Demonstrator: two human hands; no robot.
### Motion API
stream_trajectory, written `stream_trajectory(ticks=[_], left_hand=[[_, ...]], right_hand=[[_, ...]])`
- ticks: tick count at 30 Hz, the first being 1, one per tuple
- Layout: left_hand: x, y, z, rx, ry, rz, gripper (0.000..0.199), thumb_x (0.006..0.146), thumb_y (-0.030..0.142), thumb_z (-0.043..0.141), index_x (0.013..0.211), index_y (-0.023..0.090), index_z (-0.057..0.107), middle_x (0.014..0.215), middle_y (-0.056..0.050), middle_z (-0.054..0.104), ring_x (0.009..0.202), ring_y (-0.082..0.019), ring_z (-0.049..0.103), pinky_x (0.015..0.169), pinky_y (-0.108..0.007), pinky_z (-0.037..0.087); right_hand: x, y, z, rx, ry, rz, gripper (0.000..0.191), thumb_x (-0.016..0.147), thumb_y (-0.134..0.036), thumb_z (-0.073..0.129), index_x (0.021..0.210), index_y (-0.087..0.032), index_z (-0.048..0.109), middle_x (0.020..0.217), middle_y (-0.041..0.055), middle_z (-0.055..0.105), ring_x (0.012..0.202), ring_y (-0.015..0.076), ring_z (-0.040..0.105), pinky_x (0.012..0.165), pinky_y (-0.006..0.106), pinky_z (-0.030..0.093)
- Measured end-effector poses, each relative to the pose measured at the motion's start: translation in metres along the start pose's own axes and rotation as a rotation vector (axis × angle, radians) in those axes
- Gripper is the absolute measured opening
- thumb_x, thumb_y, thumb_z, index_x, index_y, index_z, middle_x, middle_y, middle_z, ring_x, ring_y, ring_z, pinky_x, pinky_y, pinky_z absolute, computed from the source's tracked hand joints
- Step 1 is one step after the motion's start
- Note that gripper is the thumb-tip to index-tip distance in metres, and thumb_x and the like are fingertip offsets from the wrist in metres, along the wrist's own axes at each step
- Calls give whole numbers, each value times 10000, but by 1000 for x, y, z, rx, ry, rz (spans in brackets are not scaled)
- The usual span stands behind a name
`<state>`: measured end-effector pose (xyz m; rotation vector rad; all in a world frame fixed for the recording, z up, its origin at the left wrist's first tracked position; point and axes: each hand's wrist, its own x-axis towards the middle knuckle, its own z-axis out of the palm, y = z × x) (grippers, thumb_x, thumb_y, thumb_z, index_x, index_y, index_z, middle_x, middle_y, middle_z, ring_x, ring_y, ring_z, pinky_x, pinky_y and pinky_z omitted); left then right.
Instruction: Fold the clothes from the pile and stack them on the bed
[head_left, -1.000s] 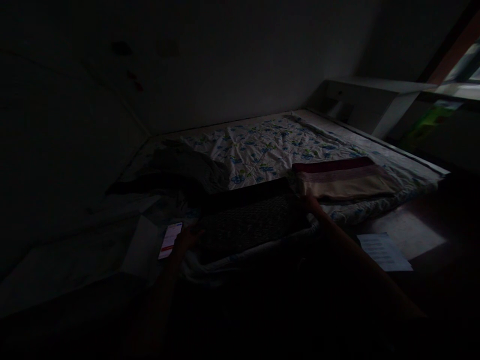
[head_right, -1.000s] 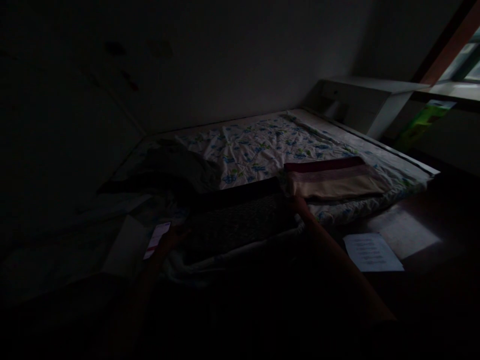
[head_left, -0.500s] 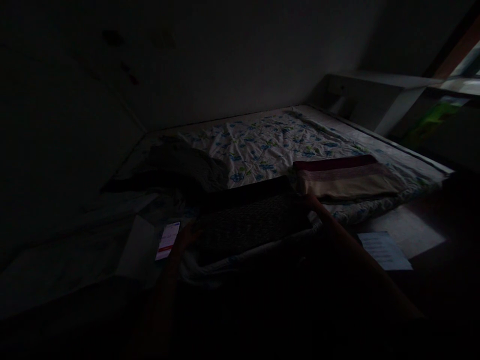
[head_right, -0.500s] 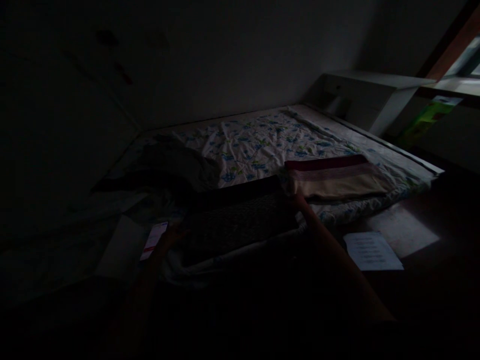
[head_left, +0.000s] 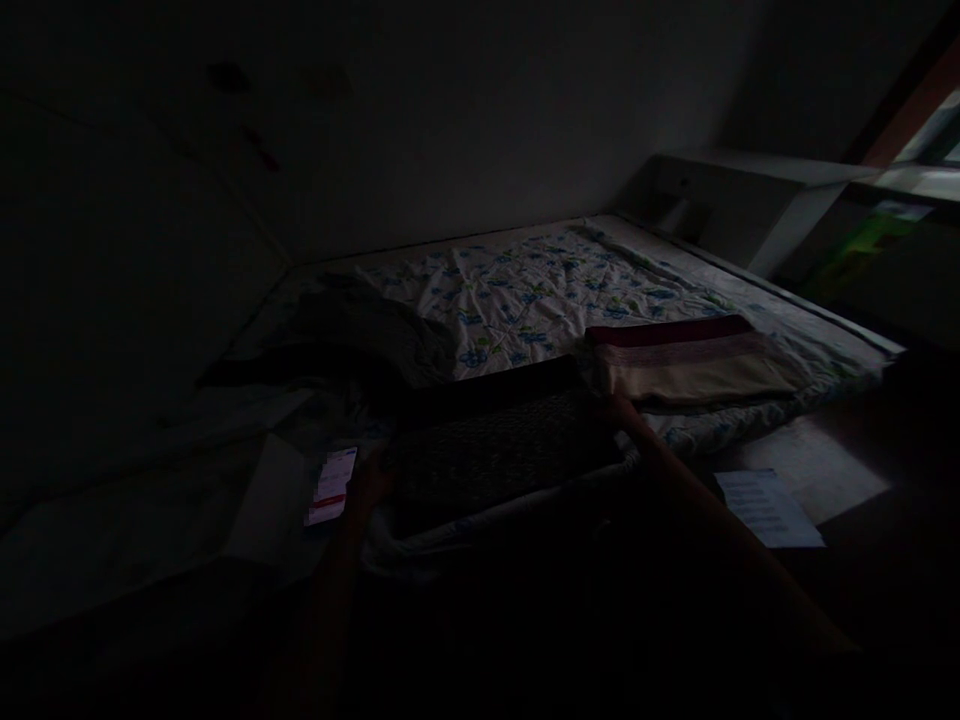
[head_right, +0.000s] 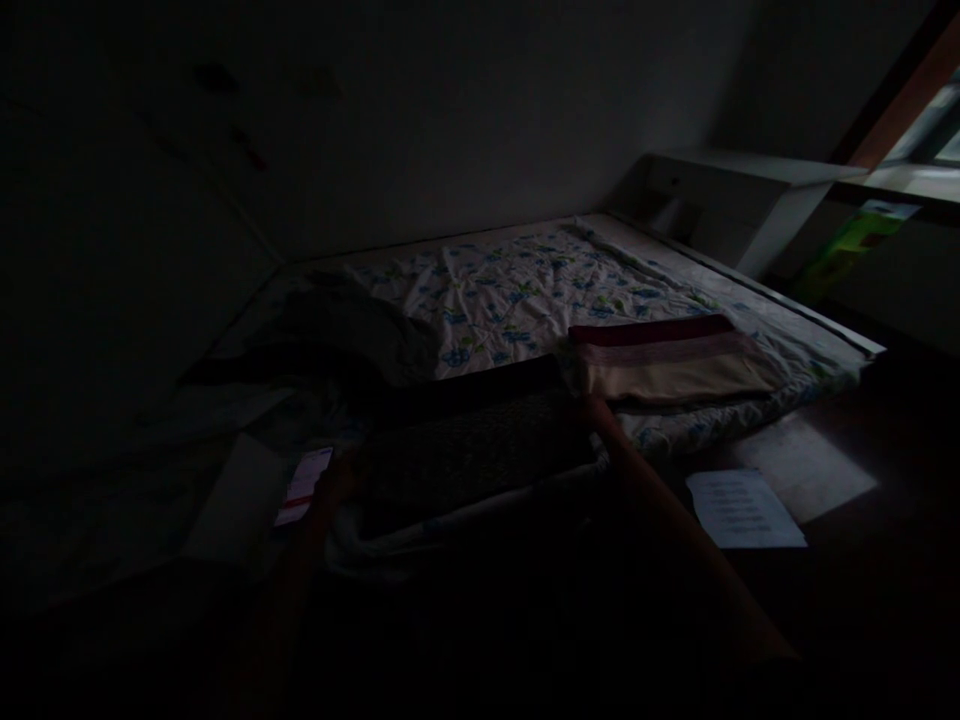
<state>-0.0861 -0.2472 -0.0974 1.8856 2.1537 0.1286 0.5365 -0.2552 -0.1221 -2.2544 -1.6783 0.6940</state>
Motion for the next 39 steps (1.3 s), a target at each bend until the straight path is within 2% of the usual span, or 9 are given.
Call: stream_trajectory(ticks=[5, 9, 12, 16, 19, 23, 29, 32, 39], left_hand=[[-9, 19, -1, 55, 115, 98, 719, 927, 274, 712, 1632, 159, 626, 1557, -222, 727, 1505, -416, 655, 1240, -532, 555], [-19, 56, 11, 18, 153, 365, 593, 1038, 278, 603, 1620, 187, 665, 1714, -175, 616, 1605, -350, 565, 1379, -513, 422], [-28, 82, 34, -4, 63, 562, 574, 1097, 391, 595, 1639, 224, 676, 1794, -130, 556, 1695, -349, 456, 1427, -535, 342], [-33, 92, 65, 36, -15, 605, 682, 1104, 531, 619, 1748, 312, 572, 1888, -85, 436, 1782, -401, 293, 1418, -632, 307], [-27, 81, 69, 55, -52, 574, 789, 1084, 638, 629, 1792, 312, 508, 1898, -106, 413, 1770, -412, 329, 1399, -630, 343], [-6, 70, 50, 58, -107, 482, 968, 968, 709, 761, 1762, 202, 541, 1860, -202, 452, 1699, -432, 462, 1372, -582, 408], [37, 78, 21, 18, -121, 474, 627, 992, 539, 750, 1509, 184, 755, 1556, -192, 732, 1459, -377, 694, 1263, -473, 528], [59, 76, 18, 55, -106, 518, 634, 979, 488, 761, 1532, 179, 746, 1564, -197, 719, 1475, -381, 672, 1284, -482, 504], [103, 58, 35, 94, -118, 458, 1122, 787, 705, 898, 1725, 182, 570, 1845, -259, 450, 1709, -472, 432, 1376, -574, 384]], right_hand=[[-8, -6, 9, -89, 178, -64, 796, 921, -278, 773, 1675, -104, 590, 1524, 224, 725, 1389, 356, 694, 1134, 413, 582], [-18, -35, 21, -182, 252, -138, 734, 1023, -243, 634, 1740, -120, 534, 1681, 251, 580, 1542, 403, 539, 1290, 528, 461], [-27, -62, 40, -197, 209, -389, 675, 1072, -237, 597, 1741, -154, 567, 1797, 201, 474, 1658, 358, 434, 1383, 514, 359], [-41, -79, 68, -241, 12, -578, 713, 1130, -420, 635, 1814, -268, 500, 1931, 130, 272, 1784, 378, 236, 1424, 588, 264], [-41, -68, 71, -277, -78, -465, 784, 1141, -550, 629, 1860, -328, 408, 1931, 119, 279, 1786, 406, 240, 1417, 633, 255], [-31, -46, 57, -296, -102, -245, 931, 1107, -650, 653, 1888, -256, 335, 1926, 178, 266, 1772, 406, 290, 1413, 604, 277], [-25, -47, 61, -340, -125, -153, 994, 1098, -753, 592, 1904, -262, 278, 1935, 201, 223, 1785, 439, 237, 1397, 655, 249], [-24, -52, 63, -340, -141, -147, 976, 1093, -698, 628, 1897, -262, 288, 1933, 213, 220, 1781, 447, 243, 1387, 671, 260], [-1, -91, 60, -363, -199, -21, 815, 1038, -433, 762, 1768, -170, 511, 1830, 310, 385, 1683, 518, 407, 1297, 718, 387]])
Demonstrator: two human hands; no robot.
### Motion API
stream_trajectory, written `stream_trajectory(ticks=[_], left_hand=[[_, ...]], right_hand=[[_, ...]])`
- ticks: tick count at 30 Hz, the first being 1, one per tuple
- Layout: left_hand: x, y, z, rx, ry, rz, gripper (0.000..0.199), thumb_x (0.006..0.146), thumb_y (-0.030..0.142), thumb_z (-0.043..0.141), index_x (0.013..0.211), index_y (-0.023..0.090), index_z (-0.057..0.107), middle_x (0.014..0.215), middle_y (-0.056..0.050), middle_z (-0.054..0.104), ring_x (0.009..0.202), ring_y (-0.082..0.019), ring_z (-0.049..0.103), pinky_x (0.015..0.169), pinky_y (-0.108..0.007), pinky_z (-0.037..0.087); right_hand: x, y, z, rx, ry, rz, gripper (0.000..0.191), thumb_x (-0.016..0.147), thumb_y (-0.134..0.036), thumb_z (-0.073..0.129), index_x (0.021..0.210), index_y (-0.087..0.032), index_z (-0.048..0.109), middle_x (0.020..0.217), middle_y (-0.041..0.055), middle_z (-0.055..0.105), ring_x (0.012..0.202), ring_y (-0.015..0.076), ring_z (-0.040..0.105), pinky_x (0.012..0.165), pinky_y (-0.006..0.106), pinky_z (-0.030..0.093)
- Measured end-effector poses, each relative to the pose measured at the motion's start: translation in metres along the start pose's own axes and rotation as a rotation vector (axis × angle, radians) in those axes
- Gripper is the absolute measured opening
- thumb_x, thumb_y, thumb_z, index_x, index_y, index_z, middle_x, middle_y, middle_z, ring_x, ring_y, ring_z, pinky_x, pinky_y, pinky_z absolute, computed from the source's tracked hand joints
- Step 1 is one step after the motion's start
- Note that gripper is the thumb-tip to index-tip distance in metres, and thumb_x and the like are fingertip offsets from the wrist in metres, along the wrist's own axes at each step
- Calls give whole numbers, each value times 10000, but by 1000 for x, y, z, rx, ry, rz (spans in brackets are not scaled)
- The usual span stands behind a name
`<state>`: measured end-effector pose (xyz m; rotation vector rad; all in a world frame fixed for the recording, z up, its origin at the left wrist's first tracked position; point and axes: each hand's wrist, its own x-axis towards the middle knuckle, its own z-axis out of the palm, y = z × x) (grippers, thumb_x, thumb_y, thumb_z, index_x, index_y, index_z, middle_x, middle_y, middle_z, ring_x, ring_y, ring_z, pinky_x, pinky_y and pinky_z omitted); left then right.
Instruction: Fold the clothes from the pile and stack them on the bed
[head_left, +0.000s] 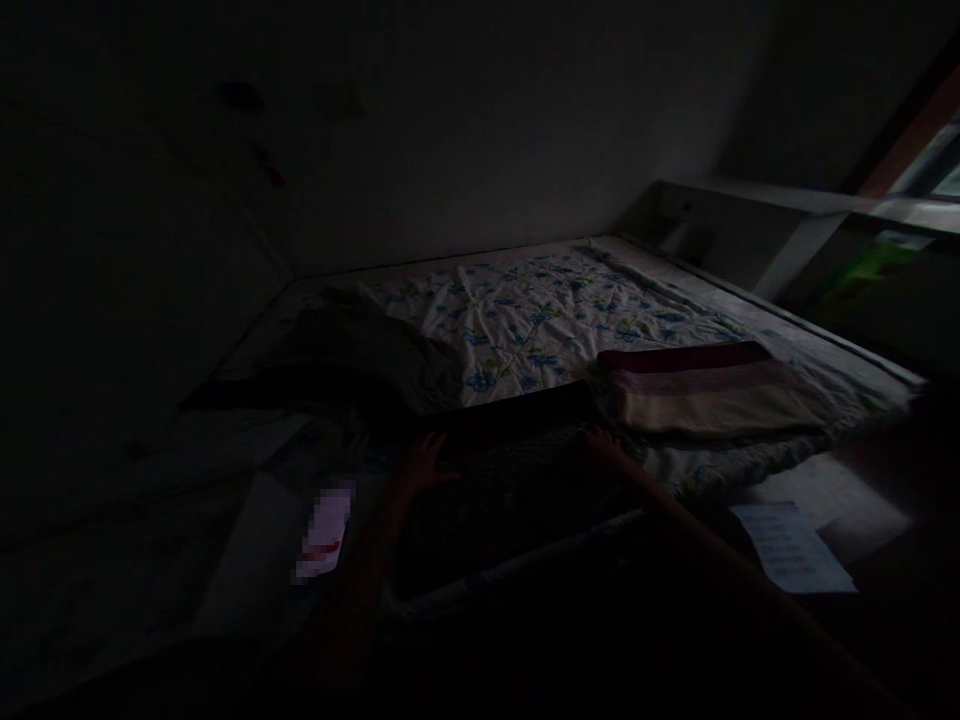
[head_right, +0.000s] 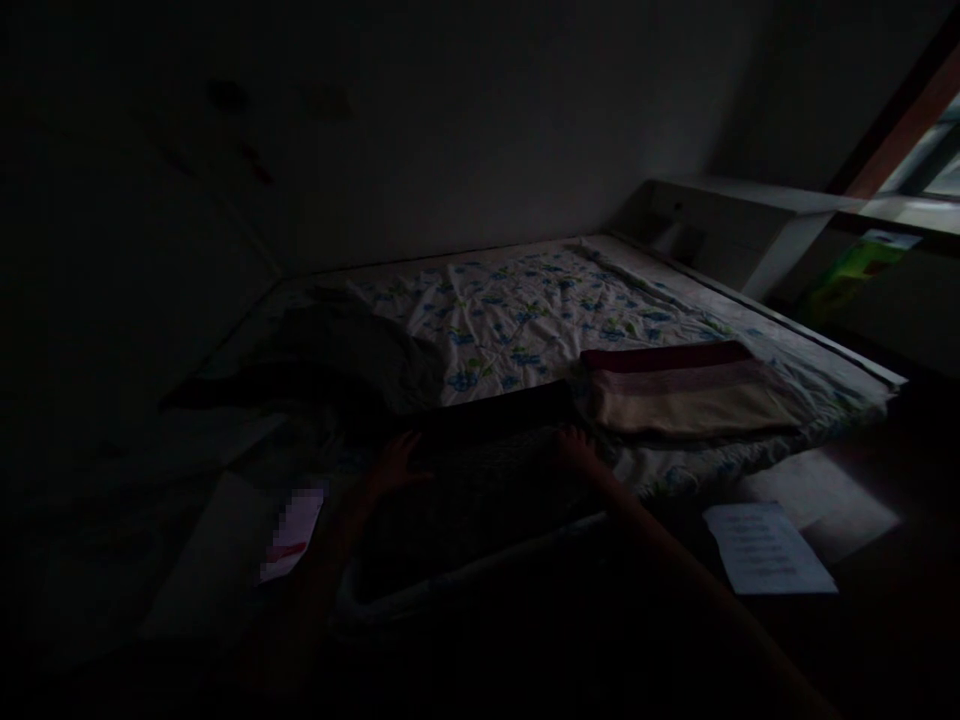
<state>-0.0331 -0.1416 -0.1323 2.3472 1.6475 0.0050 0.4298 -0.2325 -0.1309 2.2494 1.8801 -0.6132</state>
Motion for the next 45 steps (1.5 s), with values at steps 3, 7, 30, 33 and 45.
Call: stream_trajectory(ticks=[3, 7, 30, 33, 45], left_hand=[[8, -6, 7, 22, -23, -13, 1179, 761, 736, 900, 1736, 174, 548, 1848, -272, 438, 1715, -489, 416, 1371, -583, 385], [12, -12, 13, 55, -6, 5, 1098, 788, 598, 924, 1728, 178, 542, 1809, -253, 508, 1684, -463, 470, 1369, -568, 400], [17, -15, 17, -27, -20, -69, 1356, 687, 847, 901, 1750, 107, 498, 1852, -268, 434, 1738, -506, 357, 1418, -573, 321], [17, -14, 17, -33, -6, -61, 1340, 670, 806, 929, 1741, 116, 514, 1842, -267, 451, 1729, -512, 375, 1415, -579, 332], [14, -12, 18, -53, -18, -74, 1337, 680, 784, 949, 1745, 108, 504, 1851, -266, 437, 1737, -506, 356, 1421, -564, 321]], right_hand=[[18, -56, 0, 22, 89, -57, 697, 1075, -336, 681, 1741, -180, 550, 1774, 316, 467, 1659, 532, 431, 1284, 765, 370], [38, -168, 9, 128, 156, -384, 756, 1098, -375, 658, 1810, -242, 442, 1875, 218, 370, 1733, 474, 319, 1332, 762, 331], [103, -59, -1, 15, 218, -446, 720, 1212, -611, 430, 1842, -262, 440, 1906, 108, 328, 1770, 350, 318, 1437, 616, 228], [120, 8, -6, 28, 238, -356, 732, 1192, -606, 443, 1825, -239, 478, 1883, 120, 377, 1756, 382, 347, 1434, 635, 241], [180, 72, -18, 637, 501, -15, 494, 1012, -463, 777, 1386, -141, 789, 1390, 227, 804, 1336, 373, 752, 1230, 504, 558]])
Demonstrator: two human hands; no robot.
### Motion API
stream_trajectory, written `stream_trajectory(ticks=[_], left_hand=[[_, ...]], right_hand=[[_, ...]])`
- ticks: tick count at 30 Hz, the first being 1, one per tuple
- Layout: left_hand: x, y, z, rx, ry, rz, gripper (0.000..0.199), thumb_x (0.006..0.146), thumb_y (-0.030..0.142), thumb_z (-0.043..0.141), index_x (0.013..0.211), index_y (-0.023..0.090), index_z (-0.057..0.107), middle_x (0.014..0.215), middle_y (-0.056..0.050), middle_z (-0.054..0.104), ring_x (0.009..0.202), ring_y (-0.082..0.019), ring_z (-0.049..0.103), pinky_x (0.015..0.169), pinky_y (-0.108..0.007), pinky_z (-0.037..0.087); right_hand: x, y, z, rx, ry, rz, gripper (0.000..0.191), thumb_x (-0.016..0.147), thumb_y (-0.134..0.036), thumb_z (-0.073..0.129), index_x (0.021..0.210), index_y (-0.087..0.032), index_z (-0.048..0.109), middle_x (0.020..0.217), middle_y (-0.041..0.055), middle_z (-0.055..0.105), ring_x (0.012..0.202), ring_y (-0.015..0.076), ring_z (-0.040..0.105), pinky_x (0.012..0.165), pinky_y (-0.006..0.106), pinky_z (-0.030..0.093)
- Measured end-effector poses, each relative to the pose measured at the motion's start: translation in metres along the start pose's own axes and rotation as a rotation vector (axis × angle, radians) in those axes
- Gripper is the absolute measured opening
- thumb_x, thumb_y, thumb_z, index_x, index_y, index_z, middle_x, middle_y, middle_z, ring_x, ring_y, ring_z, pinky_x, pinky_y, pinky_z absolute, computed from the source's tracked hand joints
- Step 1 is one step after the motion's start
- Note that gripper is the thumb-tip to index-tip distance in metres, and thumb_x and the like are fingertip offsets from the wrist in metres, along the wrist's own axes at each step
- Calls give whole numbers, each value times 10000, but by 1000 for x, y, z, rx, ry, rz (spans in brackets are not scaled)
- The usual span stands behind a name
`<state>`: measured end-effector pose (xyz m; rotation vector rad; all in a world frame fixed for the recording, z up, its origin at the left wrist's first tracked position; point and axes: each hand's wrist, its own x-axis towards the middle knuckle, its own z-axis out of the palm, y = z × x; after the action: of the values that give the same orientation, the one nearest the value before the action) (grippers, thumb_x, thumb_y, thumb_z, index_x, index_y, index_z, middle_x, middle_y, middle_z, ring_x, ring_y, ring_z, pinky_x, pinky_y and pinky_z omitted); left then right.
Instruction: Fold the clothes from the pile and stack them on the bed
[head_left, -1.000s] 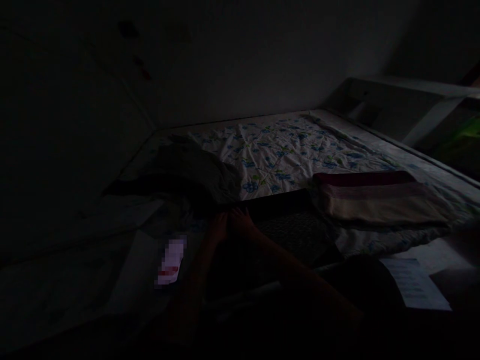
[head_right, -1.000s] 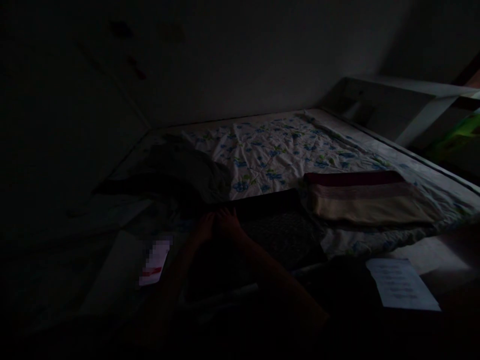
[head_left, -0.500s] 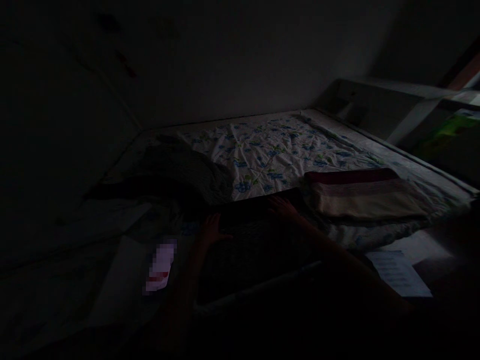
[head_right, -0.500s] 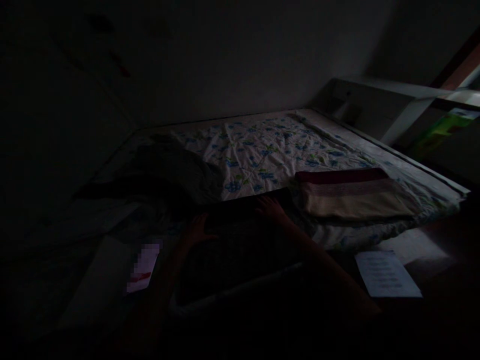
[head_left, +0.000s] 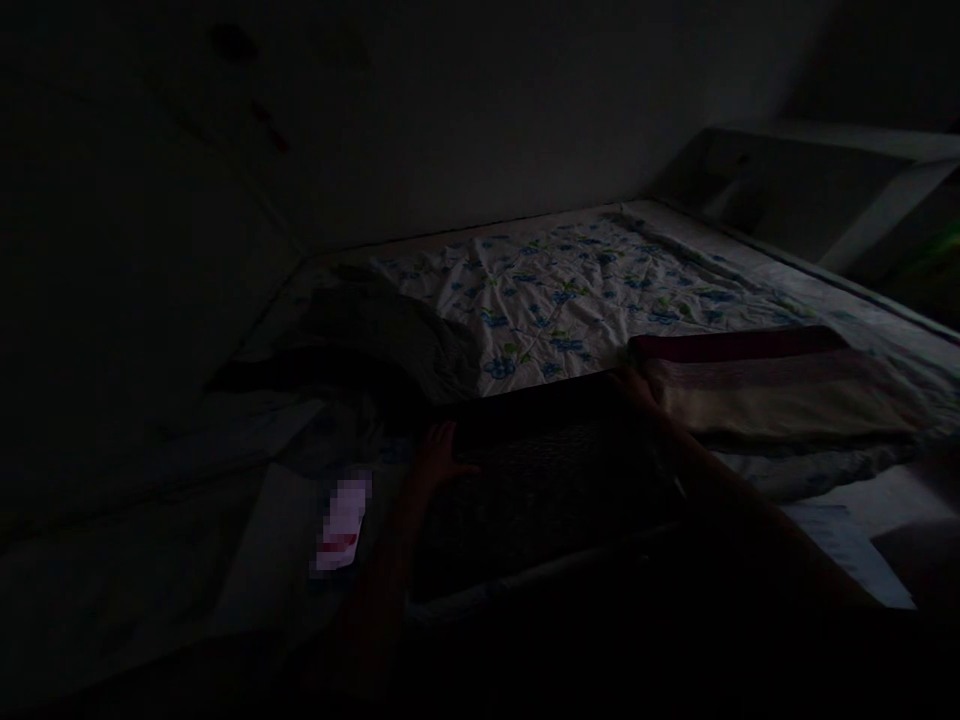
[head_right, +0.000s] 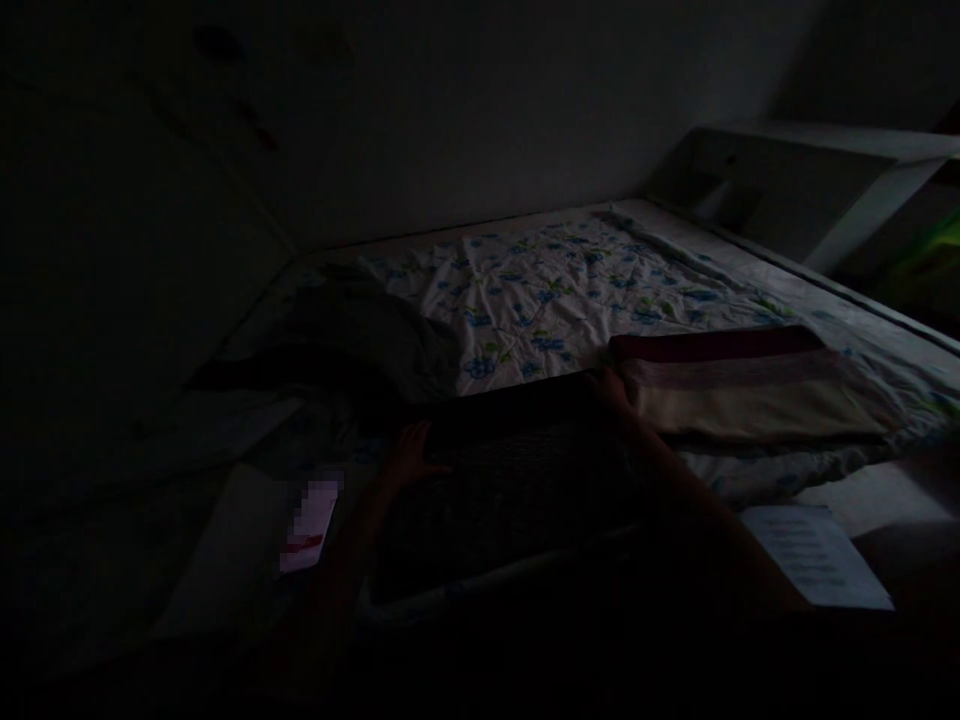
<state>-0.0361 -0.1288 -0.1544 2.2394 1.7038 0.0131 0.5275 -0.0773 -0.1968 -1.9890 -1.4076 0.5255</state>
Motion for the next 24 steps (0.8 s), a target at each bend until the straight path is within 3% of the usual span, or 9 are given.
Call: stream_trajectory(ticks=[2, 5, 8, 12, 17, 24], left_hand=[[2, -2, 2, 5, -12, 4, 1345, 686, 796, 936, 1746, 96, 494, 1853, -275, 428, 1733, -507, 362, 1423, -570, 314], [6, -6, 5, -1, -5, 22, 1343, 687, 821, 915, 1737, 97, 494, 1841, -289, 441, 1725, -516, 375, 1422, -597, 310], [8, -9, 7, -14, 3, 34, 1344, 696, 812, 908, 1737, 77, 482, 1841, -302, 432, 1731, -518, 364, 1429, -603, 295], [6, -8, 7, -35, 1, 29, 1340, 694, 771, 934, 1745, 80, 473, 1850, -294, 421, 1739, -514, 351, 1429, -595, 305], [3, -2, 2, -41, -14, -11, 1345, 682, 735, 972, 1754, 91, 474, 1857, -281, 416, 1746, -506, 342, 1440, -586, 294], [-2, 5, -4, -56, -9, -6, 1330, 693, 699, 991, 1751, 77, 478, 1852, -292, 418, 1744, -516, 344, 1439, -593, 303]], right_hand=[[10, -3, -4, 94, -43, 102, 434, 929, -455, 867, 1243, -157, 825, 1212, 177, 851, 1167, 333, 800, 1124, 467, 619], [19, -11, -12, 283, -209, 126, 382, 802, -454, 972, 1023, -172, 840, 982, 98, 853, 945, 268, 795, 956, 395, 667], [20, -15, -19, 448, -257, 160, 365, 729, -423, 1021, 921, -174, 835, 863, 83, 829, 846, 257, 778, 845, 357, 668], [16, -13, -24, 553, -176, 186, 381, 758, -472, 975, 983, -192, 847, 863, 62, 825, 826, 248, 778, 812, 350, 658], [8, -13, -20, 543, -61, 292, 338, 671, -391, 979, 888, -195, 809, 828, 66, 824, 772, 231, 747, 779, 337, 642], [7, -9, -26, 687, -131, 242, 317, 628, -277, 873, 926, -214, 789, 929, 58, 849, 841, 232, 765, 818, 336, 633]])
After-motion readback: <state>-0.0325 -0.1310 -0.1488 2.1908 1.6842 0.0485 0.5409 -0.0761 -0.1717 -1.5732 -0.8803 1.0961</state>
